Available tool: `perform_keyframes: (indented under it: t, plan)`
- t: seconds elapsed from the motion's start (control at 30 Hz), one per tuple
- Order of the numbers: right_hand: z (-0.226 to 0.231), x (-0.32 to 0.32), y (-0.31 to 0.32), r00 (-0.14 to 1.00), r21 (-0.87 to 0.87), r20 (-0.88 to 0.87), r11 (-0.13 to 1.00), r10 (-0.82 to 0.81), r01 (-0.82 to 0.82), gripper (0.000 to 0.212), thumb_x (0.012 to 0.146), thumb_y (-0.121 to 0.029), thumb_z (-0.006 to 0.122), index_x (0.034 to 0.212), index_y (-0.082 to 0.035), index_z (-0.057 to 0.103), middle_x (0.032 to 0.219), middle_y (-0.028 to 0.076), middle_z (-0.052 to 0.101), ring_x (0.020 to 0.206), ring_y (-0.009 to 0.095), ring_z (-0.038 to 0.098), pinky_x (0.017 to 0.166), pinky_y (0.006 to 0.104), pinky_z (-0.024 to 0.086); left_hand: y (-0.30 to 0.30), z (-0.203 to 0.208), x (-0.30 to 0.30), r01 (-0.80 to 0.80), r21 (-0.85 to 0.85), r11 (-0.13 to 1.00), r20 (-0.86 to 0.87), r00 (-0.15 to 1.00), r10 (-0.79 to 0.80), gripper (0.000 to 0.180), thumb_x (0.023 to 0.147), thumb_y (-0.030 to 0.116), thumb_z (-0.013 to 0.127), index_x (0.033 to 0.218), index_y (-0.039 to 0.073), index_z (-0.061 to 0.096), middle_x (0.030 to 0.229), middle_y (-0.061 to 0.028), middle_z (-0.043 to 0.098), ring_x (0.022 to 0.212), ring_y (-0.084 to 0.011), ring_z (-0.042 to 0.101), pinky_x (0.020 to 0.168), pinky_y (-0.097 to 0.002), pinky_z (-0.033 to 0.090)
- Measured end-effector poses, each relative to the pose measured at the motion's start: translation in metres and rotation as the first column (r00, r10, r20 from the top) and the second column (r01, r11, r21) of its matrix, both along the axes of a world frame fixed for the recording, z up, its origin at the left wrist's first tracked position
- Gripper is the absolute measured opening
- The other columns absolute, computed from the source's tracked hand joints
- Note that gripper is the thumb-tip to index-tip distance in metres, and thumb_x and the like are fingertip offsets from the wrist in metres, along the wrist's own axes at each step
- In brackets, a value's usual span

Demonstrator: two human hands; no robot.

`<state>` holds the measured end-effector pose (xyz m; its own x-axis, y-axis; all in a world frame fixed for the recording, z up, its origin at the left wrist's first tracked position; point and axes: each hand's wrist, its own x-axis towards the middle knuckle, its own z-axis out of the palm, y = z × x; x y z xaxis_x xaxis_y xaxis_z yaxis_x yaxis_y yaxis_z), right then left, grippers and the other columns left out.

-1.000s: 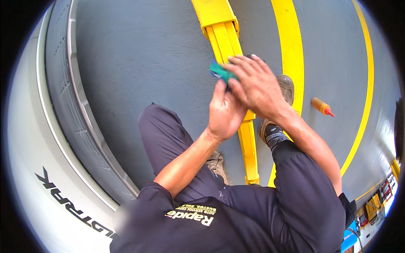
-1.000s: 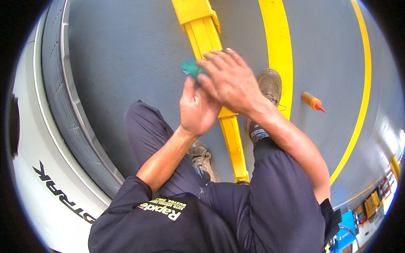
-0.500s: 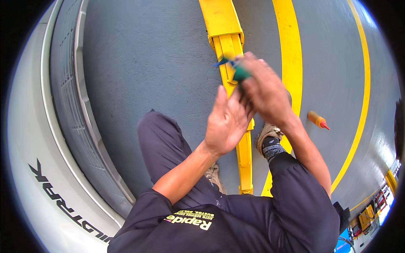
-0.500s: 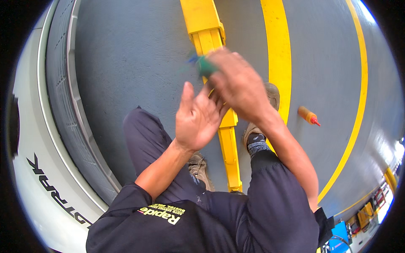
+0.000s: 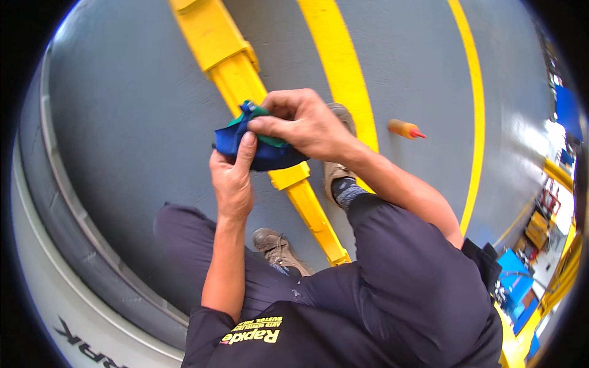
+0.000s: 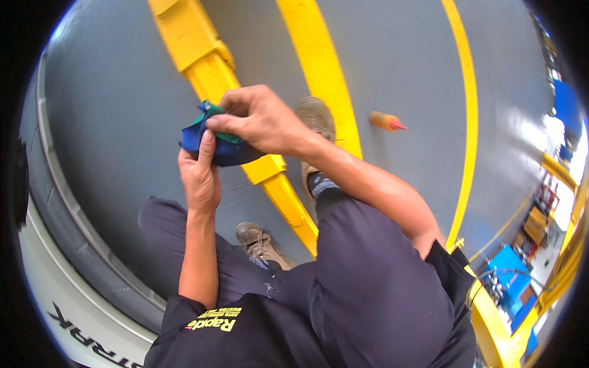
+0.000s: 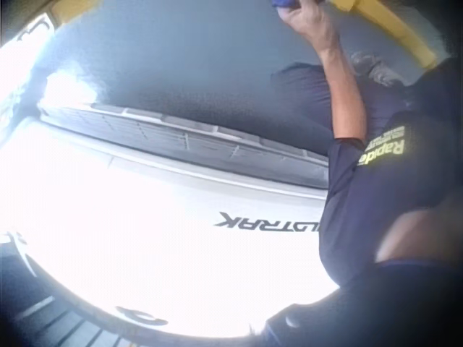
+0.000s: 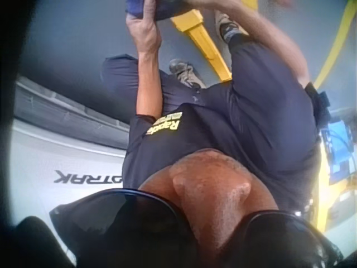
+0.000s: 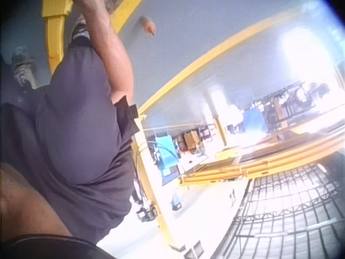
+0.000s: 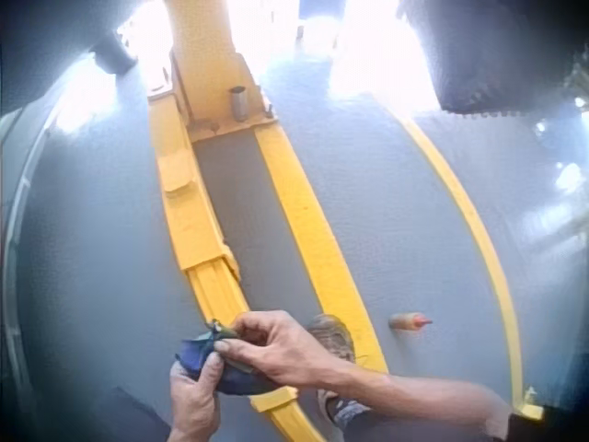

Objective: The person applies a liquid from a small bottle onto a yellow metal beam and wipes it with a green cloth. They repeatedly rub and wipe the beam surface, focusing on different sections along its length.

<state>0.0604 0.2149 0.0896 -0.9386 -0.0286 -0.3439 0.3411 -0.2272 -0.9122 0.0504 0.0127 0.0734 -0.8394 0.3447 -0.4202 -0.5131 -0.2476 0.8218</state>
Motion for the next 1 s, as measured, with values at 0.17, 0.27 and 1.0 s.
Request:
perform_keyframes:
  t: [0.17, 0.27, 1.0]
  plan:
    - [-0.008, 0.012, 0.016, 0.995, 0.308, 0.095, 0.952, -0.028, -0.002, 0.031, 0.101, -0.028, 0.090, 0.107, -0.001, 0.075, 0.087, -0.001, 0.073, 0.082, 0.004, 0.065, 0.069, 0.0256, 0.052, 0.009, 0.005, 0.008, 0.096, -0.188, 0.977, 0.051, 0.995, -0.088, 0.032, 0.111, 0.024, 0.079, 0.132, 0.001, 0.072, 0.117, -0.0050, 0.079, 0.107, -0.0139, 0.076, 0.097, -0.0291, 0.062]
    - [0.003, 0.020, 0.020, 0.987, 0.295, -0.155, 0.955, 0.035, 0.012, 0.048, 0.099, -0.033, 0.090, 0.130, 0.000, 0.073, 0.106, 0.011, 0.078, 0.097, 0.018, 0.073, 0.087, 0.0356, 0.059, 0.009, 0.005, 0.003, -0.013, 0.033, 0.999, 0.197, 0.980, 0.006, 0.043, 0.115, 0.034, 0.071, 0.143, 0.001, 0.067, 0.127, -0.0099, 0.077, 0.114, -0.0214, 0.078, 0.103, -0.0364, 0.063]
    - [-0.042, 0.280, 0.033, 0.757, 0.892, -0.223, 0.184, -0.615, 0.413, 0.020, 0.106, -0.020, 0.077, 0.102, 0.000, 0.077, 0.077, 0.013, 0.072, 0.063, 0.021, 0.066, 0.062, 0.0384, 0.053, -0.071, -0.029, -0.066, -0.380, 0.643, 0.665, 0.352, 0.918, 0.184, 0.068, 0.107, 0.045, 0.072, 0.158, 0.002, 0.057, 0.155, -0.0207, 0.066, 0.145, -0.0414, 0.063, 0.129, -0.0601, 0.045]
